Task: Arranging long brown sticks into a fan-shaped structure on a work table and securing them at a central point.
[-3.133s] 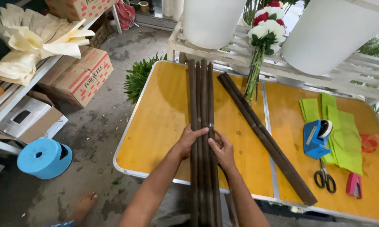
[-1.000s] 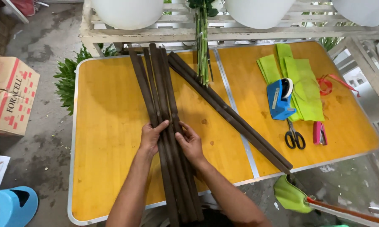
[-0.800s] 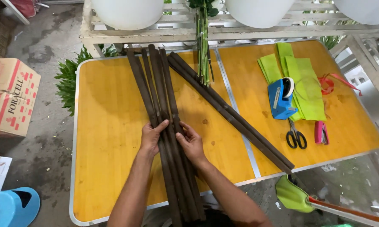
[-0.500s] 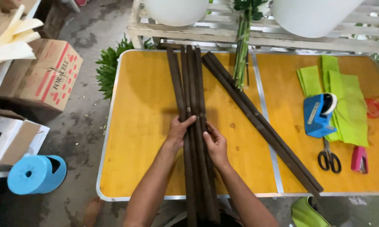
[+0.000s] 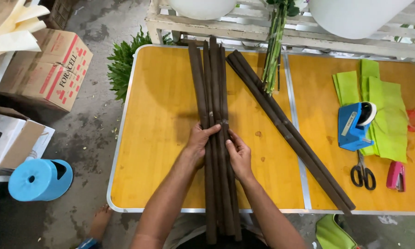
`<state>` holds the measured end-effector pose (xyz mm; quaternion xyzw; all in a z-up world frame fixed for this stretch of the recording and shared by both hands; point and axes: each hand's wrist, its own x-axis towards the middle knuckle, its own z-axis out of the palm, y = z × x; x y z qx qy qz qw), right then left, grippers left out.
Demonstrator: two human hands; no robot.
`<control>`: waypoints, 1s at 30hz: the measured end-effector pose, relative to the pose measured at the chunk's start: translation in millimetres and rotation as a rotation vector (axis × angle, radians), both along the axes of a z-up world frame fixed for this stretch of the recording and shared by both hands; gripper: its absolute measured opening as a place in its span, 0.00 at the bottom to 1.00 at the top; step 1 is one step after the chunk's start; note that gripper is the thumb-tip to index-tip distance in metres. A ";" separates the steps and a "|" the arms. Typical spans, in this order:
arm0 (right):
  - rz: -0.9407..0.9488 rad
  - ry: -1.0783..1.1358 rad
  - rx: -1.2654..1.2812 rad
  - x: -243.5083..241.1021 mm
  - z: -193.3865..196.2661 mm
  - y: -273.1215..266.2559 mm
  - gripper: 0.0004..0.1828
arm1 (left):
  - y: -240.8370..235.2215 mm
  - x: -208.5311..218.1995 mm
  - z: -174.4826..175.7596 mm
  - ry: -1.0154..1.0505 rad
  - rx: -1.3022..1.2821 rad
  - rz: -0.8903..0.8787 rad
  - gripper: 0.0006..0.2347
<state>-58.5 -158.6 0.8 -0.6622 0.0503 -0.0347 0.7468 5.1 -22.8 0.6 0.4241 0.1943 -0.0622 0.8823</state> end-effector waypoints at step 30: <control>-0.231 -0.440 -1.320 -0.4 59.0 -115.7 0.16 | 5.9 -11.4 26.3 0.034 0.196 -0.097 0.20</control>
